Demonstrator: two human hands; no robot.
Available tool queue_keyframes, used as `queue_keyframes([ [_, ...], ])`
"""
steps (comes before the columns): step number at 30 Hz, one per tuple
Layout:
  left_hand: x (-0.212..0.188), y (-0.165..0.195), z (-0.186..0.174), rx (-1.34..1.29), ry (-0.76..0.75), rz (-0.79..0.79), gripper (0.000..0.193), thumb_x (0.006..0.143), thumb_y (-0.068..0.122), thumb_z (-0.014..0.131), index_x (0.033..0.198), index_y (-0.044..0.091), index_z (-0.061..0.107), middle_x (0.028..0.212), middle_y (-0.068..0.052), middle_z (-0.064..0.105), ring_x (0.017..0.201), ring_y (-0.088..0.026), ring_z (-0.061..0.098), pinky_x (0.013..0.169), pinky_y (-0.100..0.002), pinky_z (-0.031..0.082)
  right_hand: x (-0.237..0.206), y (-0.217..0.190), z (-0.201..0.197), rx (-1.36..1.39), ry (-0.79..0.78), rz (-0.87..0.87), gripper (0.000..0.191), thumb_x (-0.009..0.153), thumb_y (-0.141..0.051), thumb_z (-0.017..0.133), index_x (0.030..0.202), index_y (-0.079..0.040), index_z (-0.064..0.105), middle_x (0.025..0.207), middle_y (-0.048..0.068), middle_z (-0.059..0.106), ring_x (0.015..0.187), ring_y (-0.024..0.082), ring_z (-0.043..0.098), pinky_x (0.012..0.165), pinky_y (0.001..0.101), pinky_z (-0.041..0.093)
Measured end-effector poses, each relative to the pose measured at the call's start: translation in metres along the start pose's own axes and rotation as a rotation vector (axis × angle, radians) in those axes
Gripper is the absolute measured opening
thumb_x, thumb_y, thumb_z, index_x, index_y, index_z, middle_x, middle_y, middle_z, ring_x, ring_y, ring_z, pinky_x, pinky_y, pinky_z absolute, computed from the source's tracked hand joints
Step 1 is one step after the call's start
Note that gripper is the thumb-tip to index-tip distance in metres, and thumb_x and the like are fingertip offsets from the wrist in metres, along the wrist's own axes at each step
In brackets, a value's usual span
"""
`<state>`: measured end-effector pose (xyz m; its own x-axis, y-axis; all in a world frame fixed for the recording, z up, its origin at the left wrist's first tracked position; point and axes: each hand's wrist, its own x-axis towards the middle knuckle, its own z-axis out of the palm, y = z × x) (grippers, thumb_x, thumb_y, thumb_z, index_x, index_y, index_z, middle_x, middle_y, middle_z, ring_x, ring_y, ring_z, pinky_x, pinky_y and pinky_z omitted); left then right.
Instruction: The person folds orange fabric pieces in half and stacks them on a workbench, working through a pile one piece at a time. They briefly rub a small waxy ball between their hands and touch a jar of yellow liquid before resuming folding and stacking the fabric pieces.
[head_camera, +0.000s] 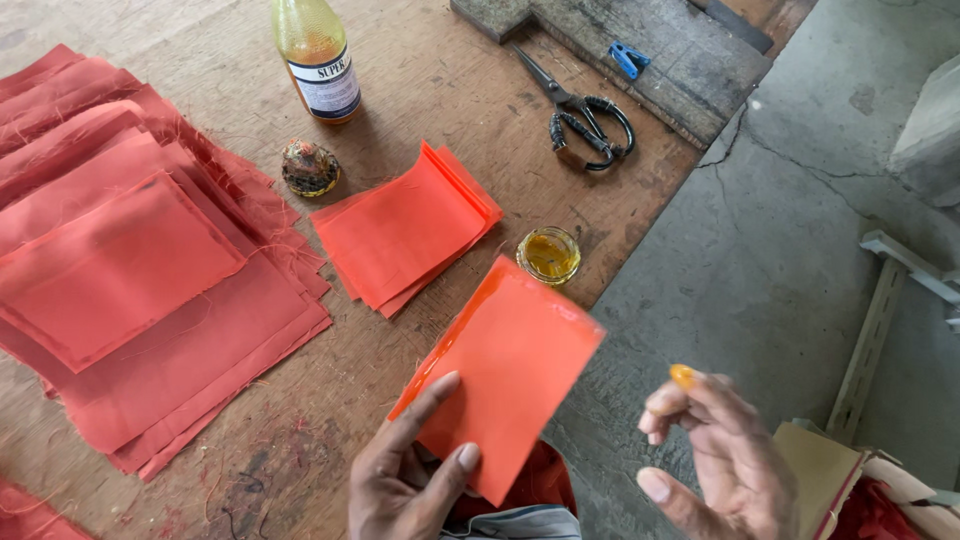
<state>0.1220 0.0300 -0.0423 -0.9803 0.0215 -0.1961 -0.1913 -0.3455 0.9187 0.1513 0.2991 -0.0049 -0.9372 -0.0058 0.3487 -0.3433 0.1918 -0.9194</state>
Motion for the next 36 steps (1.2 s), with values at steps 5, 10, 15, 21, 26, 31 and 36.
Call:
queue_keyframes([
  [5, 0.005, -0.017, -0.016, 0.159, 0.048, -0.154, 0.063, 0.078, -0.006, 0.072, 0.139, -0.004, 0.058, 0.125, -0.016, 0.067, 0.091, -0.022, 0.078, 0.062, -0.029, 0.067, 0.002, 0.034, 0.005, 0.048, -0.19, 0.206, 0.082, 0.086, -0.014, 0.076, 0.159, -0.012, 0.037, 0.117, 0.012, 0.064, 0.106, 0.022, 0.063, 0.092, 0.0386, 0.058],
  [10, 0.006, -0.015, -0.028, 0.387, 0.009, -0.221, 0.066, 0.078, -0.007, 0.07, 0.142, 0.005, 0.061, 0.127, -0.013, 0.068, 0.087, -0.02, 0.08, 0.067, -0.028, 0.067, 0.0, 0.051, 0.015, 0.044, -0.327, 0.389, 0.088, 0.083, -0.015, 0.077, 0.159, -0.012, 0.034, 0.119, 0.012, 0.062, 0.106, 0.022, 0.063, 0.095, 0.0398, 0.054],
  [15, 0.008, -0.005, -0.033, 0.632, -0.005, -0.237, 0.067, 0.078, 0.002, 0.074, 0.142, 0.015, 0.061, 0.139, -0.01, 0.065, 0.106, -0.019, 0.078, 0.08, -0.03, 0.064, 0.002, 0.056, 0.025, 0.058, -0.346, 0.54, 0.095, 0.079, -0.02, 0.079, 0.16, -0.014, 0.029, 0.117, 0.01, 0.062, 0.102, 0.021, 0.065, 0.093, 0.0404, 0.059],
  [21, 0.007, -0.003, -0.038, 0.828, -0.031, -0.035, 0.072, 0.072, 0.003, 0.077, 0.141, 0.018, 0.064, 0.138, -0.015, 0.066, 0.117, -0.025, 0.071, 0.089, -0.035, 0.061, 0.003, 0.065, 0.032, 0.101, -0.373, 0.56, 0.095, 0.079, -0.019, 0.079, 0.16, -0.016, 0.029, 0.117, 0.01, 0.062, 0.1, 0.021, 0.065, 0.092, 0.0408, 0.061],
  [26, 0.005, -0.011, -0.042, 0.852, -0.019, -0.017, 0.073, 0.071, 0.003, 0.077, 0.141, 0.019, 0.064, 0.137, -0.016, 0.067, 0.115, -0.026, 0.072, 0.088, -0.035, 0.06, -0.001, 0.074, 0.036, 0.095, -0.391, 0.632, 0.094, 0.078, -0.017, 0.079, 0.159, -0.017, 0.032, 0.116, 0.01, 0.062, 0.099, 0.021, 0.065, 0.092, 0.0394, 0.059],
  [31, 0.005, -0.017, -0.044, 0.836, -0.029, -0.204, 0.071, 0.078, 0.009, 0.076, 0.146, 0.024, 0.062, 0.142, -0.009, 0.066, 0.098, -0.023, 0.076, 0.079, -0.034, 0.065, -0.003, 0.078, 0.033, -0.073, -0.479, 0.609, 0.084, 0.08, -0.015, 0.076, 0.156, -0.022, 0.041, 0.11, 0.008, 0.066, 0.097, 0.018, 0.066, 0.088, 0.0376, 0.063],
  [36, 0.004, -0.013, -0.039, 1.0, -0.044, 0.185, 0.072, 0.069, 0.004, 0.079, 0.139, 0.013, 0.062, 0.127, -0.021, 0.067, 0.112, -0.035, 0.07, 0.089, -0.044, 0.057, -0.001, 0.071, 0.035, -0.076, -0.472, 0.421, 0.087, 0.083, -0.012, 0.076, 0.157, -0.02, 0.032, 0.148, 0.005, 0.051, 0.104, 0.02, 0.062, 0.089, 0.04, 0.063],
])
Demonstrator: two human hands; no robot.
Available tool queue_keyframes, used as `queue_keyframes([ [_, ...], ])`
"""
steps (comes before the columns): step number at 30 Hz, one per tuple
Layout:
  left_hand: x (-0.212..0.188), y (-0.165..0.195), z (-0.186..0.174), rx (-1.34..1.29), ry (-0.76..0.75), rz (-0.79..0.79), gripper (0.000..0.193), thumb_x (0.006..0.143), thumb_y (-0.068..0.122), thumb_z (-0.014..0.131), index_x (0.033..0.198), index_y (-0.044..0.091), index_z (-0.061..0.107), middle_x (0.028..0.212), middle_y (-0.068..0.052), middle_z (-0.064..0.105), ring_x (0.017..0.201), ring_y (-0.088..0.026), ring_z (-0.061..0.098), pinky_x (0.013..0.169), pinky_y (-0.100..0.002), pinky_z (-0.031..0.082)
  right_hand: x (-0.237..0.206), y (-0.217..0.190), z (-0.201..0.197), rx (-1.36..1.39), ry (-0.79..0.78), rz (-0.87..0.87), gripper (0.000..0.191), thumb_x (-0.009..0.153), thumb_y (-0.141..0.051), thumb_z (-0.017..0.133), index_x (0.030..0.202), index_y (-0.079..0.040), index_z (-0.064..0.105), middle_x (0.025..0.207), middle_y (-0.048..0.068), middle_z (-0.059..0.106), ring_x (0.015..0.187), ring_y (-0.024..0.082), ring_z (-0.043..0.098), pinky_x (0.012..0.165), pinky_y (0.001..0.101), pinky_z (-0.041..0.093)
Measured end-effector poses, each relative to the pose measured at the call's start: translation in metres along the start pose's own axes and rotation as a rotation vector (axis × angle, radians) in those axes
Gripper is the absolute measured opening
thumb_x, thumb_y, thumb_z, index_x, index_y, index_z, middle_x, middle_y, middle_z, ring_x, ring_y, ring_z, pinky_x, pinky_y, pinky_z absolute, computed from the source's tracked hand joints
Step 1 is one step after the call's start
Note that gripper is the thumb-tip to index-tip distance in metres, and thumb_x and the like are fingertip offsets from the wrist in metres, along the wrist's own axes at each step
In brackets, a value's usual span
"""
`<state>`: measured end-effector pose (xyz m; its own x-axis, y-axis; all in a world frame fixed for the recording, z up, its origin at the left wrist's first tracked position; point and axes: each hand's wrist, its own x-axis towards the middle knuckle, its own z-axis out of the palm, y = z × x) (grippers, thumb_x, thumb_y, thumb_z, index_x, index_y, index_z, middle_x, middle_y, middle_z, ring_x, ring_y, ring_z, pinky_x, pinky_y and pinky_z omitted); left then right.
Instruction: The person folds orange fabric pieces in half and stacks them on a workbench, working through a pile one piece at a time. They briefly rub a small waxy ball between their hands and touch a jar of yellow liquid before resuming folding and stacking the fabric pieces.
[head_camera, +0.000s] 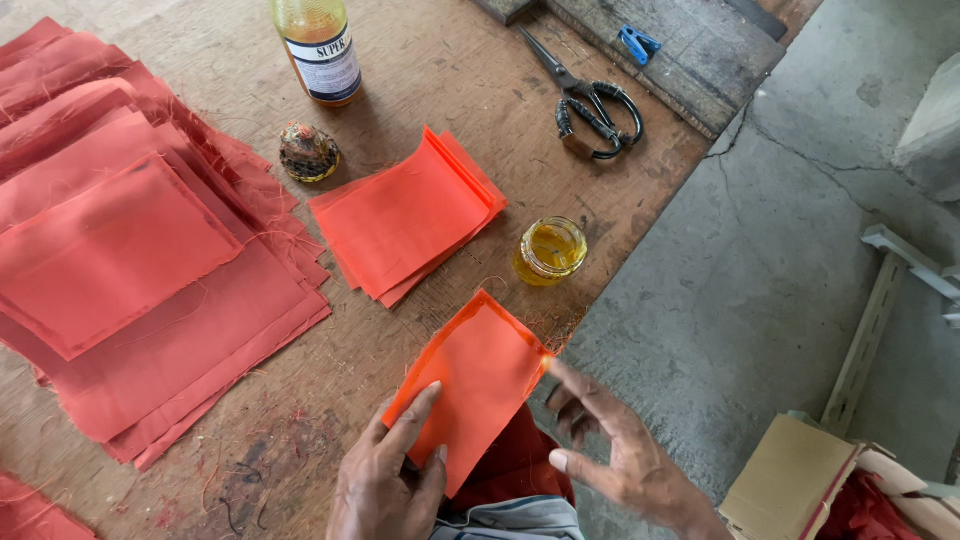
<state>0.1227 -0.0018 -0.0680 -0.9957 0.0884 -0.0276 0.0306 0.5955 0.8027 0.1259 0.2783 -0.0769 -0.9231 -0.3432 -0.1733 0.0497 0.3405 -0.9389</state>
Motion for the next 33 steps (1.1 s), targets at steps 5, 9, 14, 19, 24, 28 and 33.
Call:
queue_keyframes([
  [5, 0.002, 0.011, -0.004, 0.046, -0.099, -0.235, 0.076, 0.072, 0.009, 0.08, 0.143, 0.026, 0.06, 0.138, -0.015, 0.063, 0.092, -0.028, 0.078, 0.081, -0.039, 0.062, -0.005, -0.015, 0.01, -0.241, -0.12, 0.101, 0.085, 0.086, -0.009, 0.076, 0.158, -0.03, 0.037, 0.113, 0.007, 0.066, 0.107, 0.021, 0.065, 0.098, 0.0422, 0.055],
  [9, 0.004, 0.014, -0.008, 0.082, -0.027, -0.08, 0.078, 0.066, 0.005, 0.081, 0.14, 0.02, 0.062, 0.135, -0.019, 0.064, 0.098, -0.035, 0.074, 0.079, -0.043, 0.06, -0.007, -0.017, 0.02, -0.229, 0.029, 0.148, 0.095, 0.083, -0.009, 0.076, 0.158, -0.026, 0.022, 0.139, 0.011, 0.055, 0.117, 0.024, 0.06, 0.104, 0.0479, 0.049],
  [14, 0.005, 0.011, -0.01, 0.033, -0.058, -0.164, 0.077, 0.066, 0.008, 0.082, 0.139, 0.024, 0.063, 0.136, -0.014, 0.065, 0.082, -0.029, 0.077, 0.075, -0.04, 0.062, -0.018, 0.005, 0.044, -0.323, -0.054, -0.167, 0.089, 0.08, -0.005, 0.074, 0.158, -0.017, 0.032, 0.128, 0.012, 0.063, 0.114, 0.023, 0.065, 0.102, 0.0476, 0.052],
  [19, 0.005, 0.005, -0.012, 0.036, 0.035, -0.04, 0.08, 0.06, 0.008, 0.084, 0.136, 0.022, 0.065, 0.135, -0.02, 0.064, 0.067, -0.025, 0.075, 0.068, -0.04, 0.061, -0.028, 0.029, 0.071, -0.708, -0.162, 0.121, 0.065, 0.098, -0.009, 0.065, 0.153, -0.037, 0.044, 0.113, -0.003, 0.063, 0.1, 0.016, 0.065, 0.088, 0.0316, 0.064],
  [24, 0.009, 0.002, -0.02, -0.025, -0.061, -0.198, 0.075, 0.065, 0.01, 0.082, 0.136, 0.029, 0.066, 0.134, -0.017, 0.067, 0.049, -0.018, 0.075, 0.061, -0.034, 0.063, -0.026, -0.029, 0.053, -0.542, 0.226, -0.388, 0.047, 0.088, -0.017, 0.077, 0.13, -0.026, 0.058, 0.113, 0.002, 0.064, 0.107, 0.016, 0.071, 0.095, 0.033, 0.063],
  [28, 0.015, 0.0, -0.031, -0.136, -0.107, -0.248, 0.072, 0.071, 0.016, 0.085, 0.139, 0.032, 0.066, 0.131, -0.014, 0.067, 0.046, -0.014, 0.075, 0.052, -0.03, 0.064, 0.01, -0.11, -0.027, -0.874, 0.446, -0.42, 0.062, 0.077, -0.039, 0.079, 0.134, -0.023, 0.06, 0.142, 0.012, 0.045, 0.132, 0.028, 0.045, 0.105, 0.0429, 0.051],
  [33, 0.017, -0.012, -0.034, -0.222, -0.024, -0.17, 0.075, 0.07, 0.009, 0.078, 0.142, 0.024, 0.061, 0.123, -0.007, 0.078, 0.049, -0.01, 0.076, 0.049, -0.029, 0.062, 0.092, -0.144, -0.075, -1.194, 0.168, -0.395, 0.061, 0.068, -0.041, 0.081, 0.127, -0.029, 0.07, 0.157, 0.012, 0.032, 0.139, 0.035, 0.029, 0.112, 0.05, 0.037],
])
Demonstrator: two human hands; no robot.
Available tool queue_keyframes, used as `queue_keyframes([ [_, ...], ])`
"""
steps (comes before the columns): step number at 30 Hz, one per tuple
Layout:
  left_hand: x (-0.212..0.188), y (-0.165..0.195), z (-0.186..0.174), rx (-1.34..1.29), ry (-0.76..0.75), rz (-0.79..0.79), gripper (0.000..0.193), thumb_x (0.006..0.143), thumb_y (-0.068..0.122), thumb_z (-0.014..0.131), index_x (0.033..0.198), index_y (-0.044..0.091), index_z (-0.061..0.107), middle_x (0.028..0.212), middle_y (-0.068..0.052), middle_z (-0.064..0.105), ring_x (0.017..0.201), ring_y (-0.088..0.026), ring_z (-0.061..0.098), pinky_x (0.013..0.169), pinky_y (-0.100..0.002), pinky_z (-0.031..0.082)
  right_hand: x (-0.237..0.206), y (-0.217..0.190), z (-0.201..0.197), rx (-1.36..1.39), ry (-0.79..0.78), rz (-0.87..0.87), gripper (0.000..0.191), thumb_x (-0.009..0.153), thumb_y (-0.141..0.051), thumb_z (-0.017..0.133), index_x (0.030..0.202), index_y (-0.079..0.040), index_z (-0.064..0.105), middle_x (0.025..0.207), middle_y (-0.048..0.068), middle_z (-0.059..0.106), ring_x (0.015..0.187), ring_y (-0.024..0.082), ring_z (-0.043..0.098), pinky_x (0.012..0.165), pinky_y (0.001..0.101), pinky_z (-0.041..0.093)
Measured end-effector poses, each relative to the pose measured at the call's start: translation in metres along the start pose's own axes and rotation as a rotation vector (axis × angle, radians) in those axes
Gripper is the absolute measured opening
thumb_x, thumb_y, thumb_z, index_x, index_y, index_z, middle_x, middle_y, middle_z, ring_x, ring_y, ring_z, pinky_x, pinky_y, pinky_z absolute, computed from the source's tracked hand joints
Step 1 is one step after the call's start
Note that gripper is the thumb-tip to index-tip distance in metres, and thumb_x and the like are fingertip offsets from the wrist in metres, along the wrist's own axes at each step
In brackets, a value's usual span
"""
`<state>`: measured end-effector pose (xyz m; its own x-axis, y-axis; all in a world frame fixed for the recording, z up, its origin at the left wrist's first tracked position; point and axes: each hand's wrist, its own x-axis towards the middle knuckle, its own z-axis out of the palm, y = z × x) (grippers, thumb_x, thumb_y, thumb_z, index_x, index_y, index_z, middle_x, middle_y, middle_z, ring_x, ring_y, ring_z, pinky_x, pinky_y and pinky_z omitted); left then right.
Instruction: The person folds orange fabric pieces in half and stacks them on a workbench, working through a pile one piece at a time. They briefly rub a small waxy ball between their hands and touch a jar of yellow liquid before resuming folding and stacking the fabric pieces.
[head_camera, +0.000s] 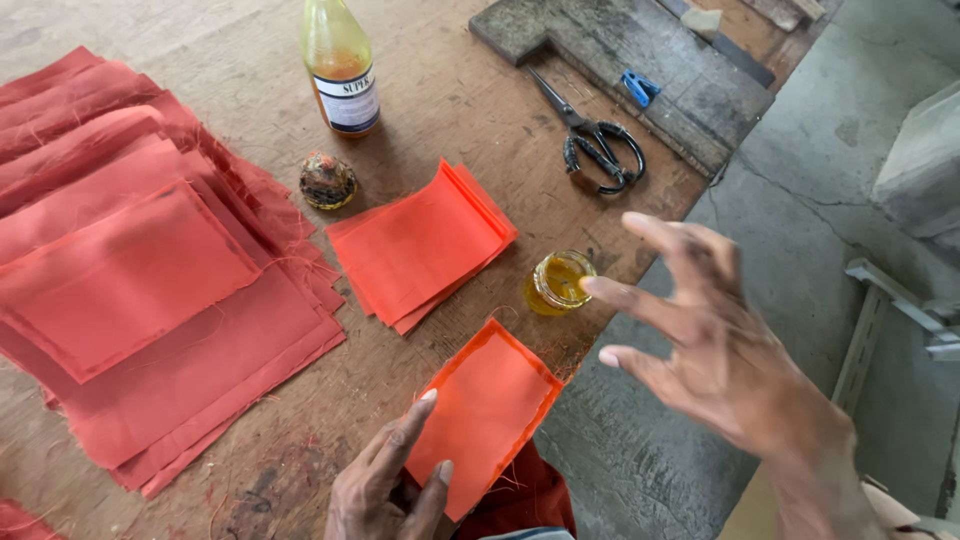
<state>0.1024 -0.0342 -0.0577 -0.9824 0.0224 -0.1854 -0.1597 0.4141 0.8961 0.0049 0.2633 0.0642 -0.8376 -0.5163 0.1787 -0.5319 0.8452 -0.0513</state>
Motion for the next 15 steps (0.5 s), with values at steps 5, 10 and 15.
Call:
queue_keyframes([
  [5, 0.002, -0.029, 0.002, 0.066, 0.008, 0.173, 0.075, 0.073, 0.013, 0.08, 0.144, 0.021, 0.059, 0.125, -0.011, 0.076, 0.079, -0.018, 0.076, 0.068, -0.032, 0.064, 0.061, -0.01, 0.01, -0.017, -0.561, 0.229, 0.061, 0.074, -0.039, 0.083, 0.131, -0.025, 0.066, 0.158, 0.004, 0.017, 0.138, 0.029, 0.022, 0.122, 0.0456, 0.021],
  [10, 0.005, -0.046, 0.005, 0.19, -0.029, 0.264, 0.073, 0.074, 0.012, 0.08, 0.143, 0.018, 0.057, 0.125, -0.018, 0.072, 0.115, -0.033, 0.07, 0.092, -0.044, 0.056, 0.079, -0.012, 0.016, 0.085, -0.672, 0.224, 0.051, 0.079, -0.03, 0.081, 0.127, -0.017, 0.068, 0.156, 0.003, 0.018, 0.145, 0.028, 0.015, 0.123, 0.0513, 0.011],
  [15, 0.001, -0.03, 0.006, 0.061, -0.072, 0.01, 0.076, 0.076, 0.015, 0.079, 0.148, 0.027, 0.058, 0.123, -0.009, 0.076, 0.076, -0.017, 0.079, 0.065, -0.032, 0.063, 0.055, 0.005, 0.01, 0.049, -0.369, 0.135, 0.045, 0.074, -0.019, 0.082, 0.119, -0.016, 0.072, 0.15, 0.006, 0.033, 0.133, 0.026, 0.032, 0.118, 0.0461, 0.031],
])
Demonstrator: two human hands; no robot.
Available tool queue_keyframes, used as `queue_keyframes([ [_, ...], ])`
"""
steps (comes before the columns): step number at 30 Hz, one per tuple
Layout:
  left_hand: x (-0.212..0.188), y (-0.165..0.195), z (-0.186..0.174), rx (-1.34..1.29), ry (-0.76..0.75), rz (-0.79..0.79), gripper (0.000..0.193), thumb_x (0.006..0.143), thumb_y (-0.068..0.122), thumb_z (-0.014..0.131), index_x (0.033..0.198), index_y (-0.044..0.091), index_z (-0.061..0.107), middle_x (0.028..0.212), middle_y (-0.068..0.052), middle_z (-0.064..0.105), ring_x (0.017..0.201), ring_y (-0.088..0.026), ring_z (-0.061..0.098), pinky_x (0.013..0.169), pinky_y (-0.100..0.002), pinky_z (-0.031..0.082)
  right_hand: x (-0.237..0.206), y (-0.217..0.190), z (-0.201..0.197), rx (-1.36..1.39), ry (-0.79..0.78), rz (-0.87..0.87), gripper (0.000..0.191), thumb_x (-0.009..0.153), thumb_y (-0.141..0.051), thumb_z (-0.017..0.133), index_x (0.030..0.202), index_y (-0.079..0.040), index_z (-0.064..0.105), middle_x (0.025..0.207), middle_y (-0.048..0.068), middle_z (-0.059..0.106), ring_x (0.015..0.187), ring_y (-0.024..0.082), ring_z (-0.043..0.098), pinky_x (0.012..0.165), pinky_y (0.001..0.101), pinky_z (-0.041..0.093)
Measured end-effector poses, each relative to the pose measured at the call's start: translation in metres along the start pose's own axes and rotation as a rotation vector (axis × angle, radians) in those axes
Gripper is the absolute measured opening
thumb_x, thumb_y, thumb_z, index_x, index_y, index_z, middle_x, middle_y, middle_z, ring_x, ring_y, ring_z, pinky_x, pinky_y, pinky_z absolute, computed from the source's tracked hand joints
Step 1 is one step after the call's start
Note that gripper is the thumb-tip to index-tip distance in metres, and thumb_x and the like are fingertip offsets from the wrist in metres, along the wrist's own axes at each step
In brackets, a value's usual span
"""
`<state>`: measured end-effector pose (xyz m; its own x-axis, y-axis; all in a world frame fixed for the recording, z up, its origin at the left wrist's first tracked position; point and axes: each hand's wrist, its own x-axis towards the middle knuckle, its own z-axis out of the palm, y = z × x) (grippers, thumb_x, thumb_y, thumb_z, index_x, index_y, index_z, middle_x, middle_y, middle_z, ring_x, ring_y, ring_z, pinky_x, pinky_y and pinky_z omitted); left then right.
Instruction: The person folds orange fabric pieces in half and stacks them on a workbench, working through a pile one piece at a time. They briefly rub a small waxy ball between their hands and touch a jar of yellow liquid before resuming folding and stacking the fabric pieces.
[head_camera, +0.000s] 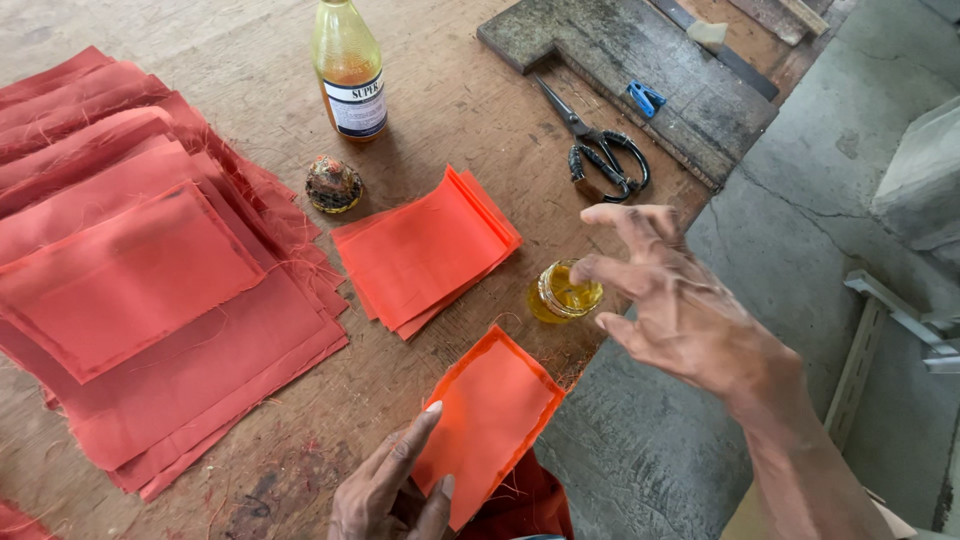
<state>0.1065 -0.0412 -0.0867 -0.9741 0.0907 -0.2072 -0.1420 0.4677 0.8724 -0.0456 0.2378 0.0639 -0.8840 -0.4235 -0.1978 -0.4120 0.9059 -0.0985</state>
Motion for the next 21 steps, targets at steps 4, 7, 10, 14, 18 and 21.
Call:
queue_keyframes([
  [4, -0.004, 0.021, -0.004, -0.028, 0.123, 0.145, 0.076, 0.066, 0.007, 0.079, 0.139, 0.02, 0.062, 0.116, -0.012, 0.078, 0.058, -0.013, 0.08, 0.048, -0.029, 0.064, -0.034, 0.001, -0.017, 0.034, 0.246, -0.226, 0.03, 0.073, -0.015, 0.08, 0.102, -0.013, 0.072, 0.135, 0.009, 0.044, 0.127, 0.028, 0.041, 0.111, 0.0474, 0.042],
  [7, -0.009, 0.03, -0.004, -0.022, 0.062, -0.054, 0.075, 0.072, 0.011, 0.082, 0.143, 0.023, 0.061, 0.107, -0.009, 0.081, 0.05, -0.014, 0.076, 0.05, -0.031, 0.061, -0.084, -0.009, -0.027, 0.0, 0.575, -0.123, 0.036, 0.077, -0.021, 0.081, 0.109, -0.013, 0.065, 0.131, 0.011, 0.046, 0.123, 0.029, 0.046, 0.106, 0.0444, 0.044],
  [10, -0.013, 0.031, -0.001, -0.01, 0.109, -0.007, 0.076, 0.069, 0.007, 0.079, 0.142, 0.021, 0.061, 0.118, -0.011, 0.078, 0.067, -0.017, 0.077, 0.059, -0.031, 0.065, -0.128, -0.018, -0.012, 0.475, 0.762, -0.053, 0.043, 0.086, -0.027, 0.081, 0.122, -0.018, 0.059, 0.12, 0.002, 0.052, 0.108, 0.016, 0.051, 0.098, 0.0305, 0.047],
  [14, -0.017, 0.025, 0.0, 0.054, 0.196, 0.275, 0.069, 0.073, 0.008, 0.08, 0.139, 0.013, 0.06, 0.118, -0.016, 0.076, 0.106, -0.028, 0.076, 0.083, -0.038, 0.062, -0.143, -0.045, 0.062, 1.04, 0.365, 0.081, 0.069, 0.078, -0.019, 0.078, 0.143, -0.016, 0.053, 0.117, 0.011, 0.057, 0.108, 0.022, 0.057, 0.098, 0.0388, 0.053],
  [18, -0.018, 0.021, 0.0, 0.042, 0.16, 0.237, 0.069, 0.073, 0.008, 0.08, 0.139, 0.016, 0.06, 0.12, -0.015, 0.075, 0.11, -0.029, 0.074, 0.087, -0.039, 0.062, -0.139, -0.061, 0.128, 1.237, -0.101, 0.255, 0.093, 0.077, -0.02, 0.08, 0.158, -0.025, 0.036, 0.124, 0.01, 0.056, 0.113, 0.022, 0.06, 0.103, 0.0433, 0.053],
  [21, -0.019, 0.021, 0.002, 0.067, 0.146, 0.234, 0.07, 0.073, 0.008, 0.08, 0.14, 0.017, 0.058, 0.122, -0.016, 0.074, 0.111, -0.03, 0.073, 0.088, -0.04, 0.061, -0.141, -0.061, 0.153, 1.241, -0.092, 0.192, 0.097, 0.08, -0.018, 0.081, 0.162, -0.024, 0.03, 0.135, 0.013, 0.051, 0.123, 0.027, 0.05, 0.106, 0.0473, 0.044],
])
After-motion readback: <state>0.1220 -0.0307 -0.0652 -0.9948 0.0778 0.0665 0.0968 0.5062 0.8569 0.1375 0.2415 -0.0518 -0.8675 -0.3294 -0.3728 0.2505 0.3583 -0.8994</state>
